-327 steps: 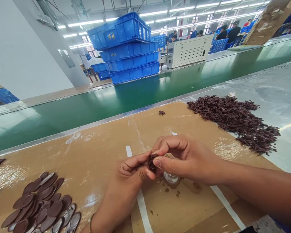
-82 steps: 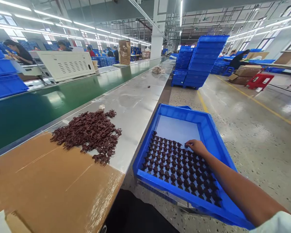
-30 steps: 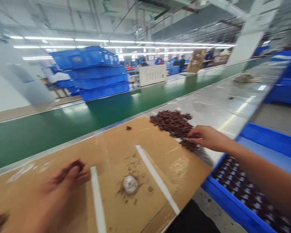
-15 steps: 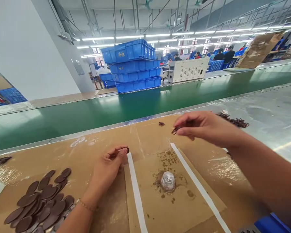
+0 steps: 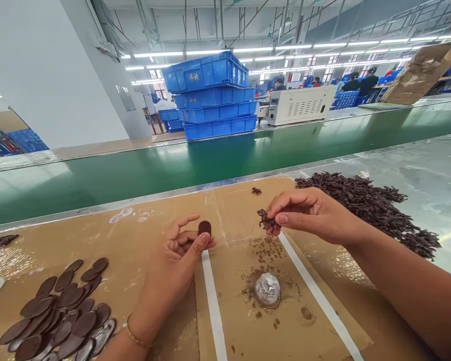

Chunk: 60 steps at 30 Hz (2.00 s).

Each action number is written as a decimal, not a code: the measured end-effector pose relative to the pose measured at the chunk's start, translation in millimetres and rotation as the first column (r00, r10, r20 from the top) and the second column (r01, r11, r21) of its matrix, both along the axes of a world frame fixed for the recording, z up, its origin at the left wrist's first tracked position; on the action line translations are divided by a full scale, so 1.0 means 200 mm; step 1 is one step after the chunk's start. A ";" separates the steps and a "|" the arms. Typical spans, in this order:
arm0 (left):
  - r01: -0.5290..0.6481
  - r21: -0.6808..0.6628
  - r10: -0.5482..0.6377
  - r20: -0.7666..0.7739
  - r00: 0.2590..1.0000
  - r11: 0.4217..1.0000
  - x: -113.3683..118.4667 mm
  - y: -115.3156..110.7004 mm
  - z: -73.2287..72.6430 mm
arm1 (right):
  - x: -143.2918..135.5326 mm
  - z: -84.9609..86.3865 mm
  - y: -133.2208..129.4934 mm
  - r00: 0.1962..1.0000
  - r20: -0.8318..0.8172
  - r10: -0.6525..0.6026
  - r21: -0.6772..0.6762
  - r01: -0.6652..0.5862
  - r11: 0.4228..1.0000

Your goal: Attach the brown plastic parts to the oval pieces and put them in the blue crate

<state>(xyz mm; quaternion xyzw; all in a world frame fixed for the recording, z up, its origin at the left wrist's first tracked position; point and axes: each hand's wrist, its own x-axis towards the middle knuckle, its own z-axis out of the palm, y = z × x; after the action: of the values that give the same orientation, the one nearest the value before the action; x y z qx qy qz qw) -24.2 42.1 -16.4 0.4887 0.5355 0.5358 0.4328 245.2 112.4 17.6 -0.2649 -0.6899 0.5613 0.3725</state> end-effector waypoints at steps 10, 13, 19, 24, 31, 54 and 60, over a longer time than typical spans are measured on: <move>-0.028 0.005 0.028 0.105 0.994 1.000 0.01 0.00 -0.02 | 0.00 -0.01 -0.02 0.995 0.028 -0.099 0.048 0.097 0.994; -0.053 -0.014 0.054 0.112 0.992 0.998 0.00 0.02 -0.01 | 0.01 0.00 -0.03 0.992 0.079 -0.102 0.050 0.098 0.994; -0.072 -0.042 0.075 0.066 0.995 0.997 -0.01 0.04 0.00 | 0.03 0.03 -0.08 0.969 0.243 0.043 0.145 -0.080 0.986; -0.081 -0.079 0.084 0.039 0.996 0.994 0.00 0.03 0.03 | 0.01 0.06 -0.14 0.888 0.439 0.134 0.253 -0.266 0.930; -0.111 -0.094 0.113 0.019 0.993 0.989 0.03 0.01 0.04 | -0.05 0.05 -0.19 0.832 0.554 0.000 0.242 -0.162 0.957; -0.022 0.016 0.019 0.157 0.987 1.000 0.01 0.02 0.02 | -0.11 0.02 -0.21 0.809 0.574 -0.128 0.293 -0.058 0.954; -0.031 0.021 0.027 0.181 0.983 0.999 0.02 0.02 0.02 | -0.10 0.01 -0.20 0.806 0.578 -0.124 0.299 -0.067 0.952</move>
<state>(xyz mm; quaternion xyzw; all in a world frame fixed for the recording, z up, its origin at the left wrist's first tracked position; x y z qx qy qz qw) -20.6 46.8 -11.5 0.4353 0.4948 0.5904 0.4660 224.3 71.8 19.7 -0.3759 -0.8454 0.3319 0.1841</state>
